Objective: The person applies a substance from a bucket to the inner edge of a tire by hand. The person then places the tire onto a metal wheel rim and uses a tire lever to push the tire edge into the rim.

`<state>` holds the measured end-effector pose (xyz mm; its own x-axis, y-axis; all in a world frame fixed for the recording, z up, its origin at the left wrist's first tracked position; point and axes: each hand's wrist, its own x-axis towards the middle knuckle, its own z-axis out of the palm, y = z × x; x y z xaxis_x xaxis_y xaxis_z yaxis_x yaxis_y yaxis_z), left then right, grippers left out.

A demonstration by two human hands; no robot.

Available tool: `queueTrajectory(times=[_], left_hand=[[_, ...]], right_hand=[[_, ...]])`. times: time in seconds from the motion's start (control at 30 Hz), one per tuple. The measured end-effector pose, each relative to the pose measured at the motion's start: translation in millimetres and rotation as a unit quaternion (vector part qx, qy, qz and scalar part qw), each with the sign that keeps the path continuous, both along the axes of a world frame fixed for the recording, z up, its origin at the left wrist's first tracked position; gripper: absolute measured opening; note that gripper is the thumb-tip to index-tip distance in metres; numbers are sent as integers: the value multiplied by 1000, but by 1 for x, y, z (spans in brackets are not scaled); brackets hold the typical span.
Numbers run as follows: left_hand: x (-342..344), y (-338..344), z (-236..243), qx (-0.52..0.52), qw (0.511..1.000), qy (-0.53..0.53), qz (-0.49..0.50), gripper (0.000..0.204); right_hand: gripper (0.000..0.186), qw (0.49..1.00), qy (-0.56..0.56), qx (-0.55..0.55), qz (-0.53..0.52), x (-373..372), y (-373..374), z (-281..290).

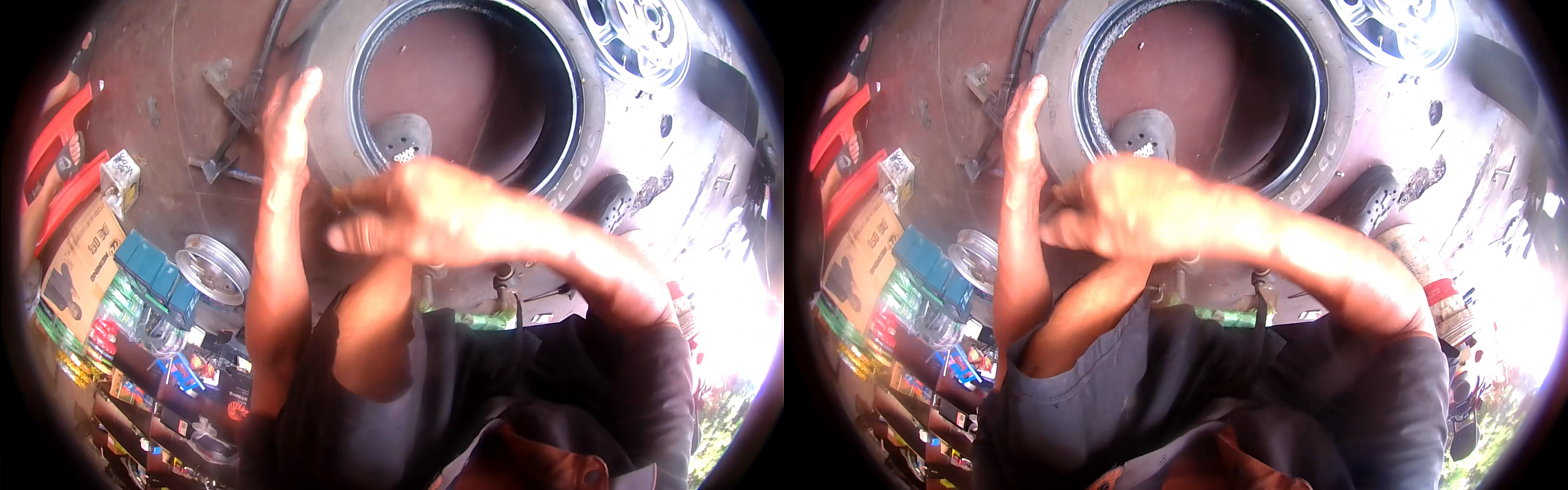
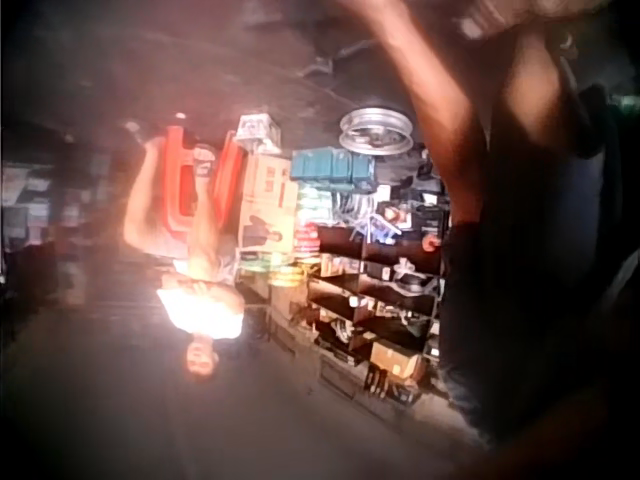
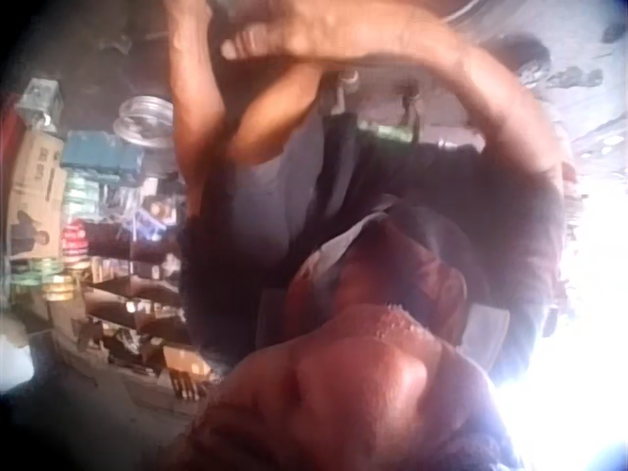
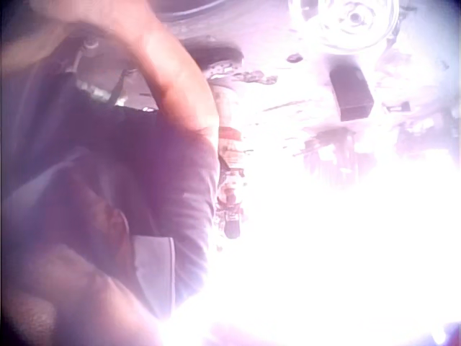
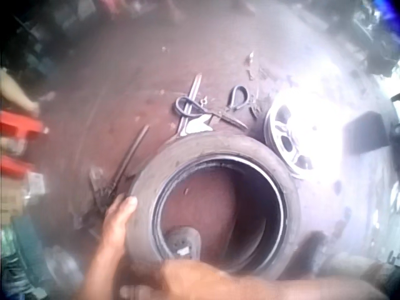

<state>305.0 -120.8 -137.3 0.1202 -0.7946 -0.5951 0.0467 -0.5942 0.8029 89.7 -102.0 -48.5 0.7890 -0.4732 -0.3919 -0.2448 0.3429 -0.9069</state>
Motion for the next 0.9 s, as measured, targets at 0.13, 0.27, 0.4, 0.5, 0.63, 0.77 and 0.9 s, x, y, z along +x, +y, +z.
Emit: queueTrajectory(times=[0.13,0.27,0.4,0.5,0.63,0.77,0.9], left_hand=[[0,1,1,4,1000,15,1,53],[-1,0,1,0,1000,29,5,54],[-2,-1,2,-2,1000,-2,0,54],[-3,0,3,2,999,39,14,54],[-4,0,3,0,1000,7,17,55],[-4,0,0,-3,1000,16,14,55],[-1,3,-1,-1,999,42,17,55]], right_hand=[[43,902,327,-198,202,-22,-27,-25],[45,828,267,-307,386,-36,9,-55],[31,753,294,-306,503,-63,10,-51],[29,774,302,-320,455,-81,-4,-26],[67,886,266,-367,97,-49,33,-9],[75,899,201,-386,49,-34,83,-26],[61,867,218,-424,144,-87,91,-21]])
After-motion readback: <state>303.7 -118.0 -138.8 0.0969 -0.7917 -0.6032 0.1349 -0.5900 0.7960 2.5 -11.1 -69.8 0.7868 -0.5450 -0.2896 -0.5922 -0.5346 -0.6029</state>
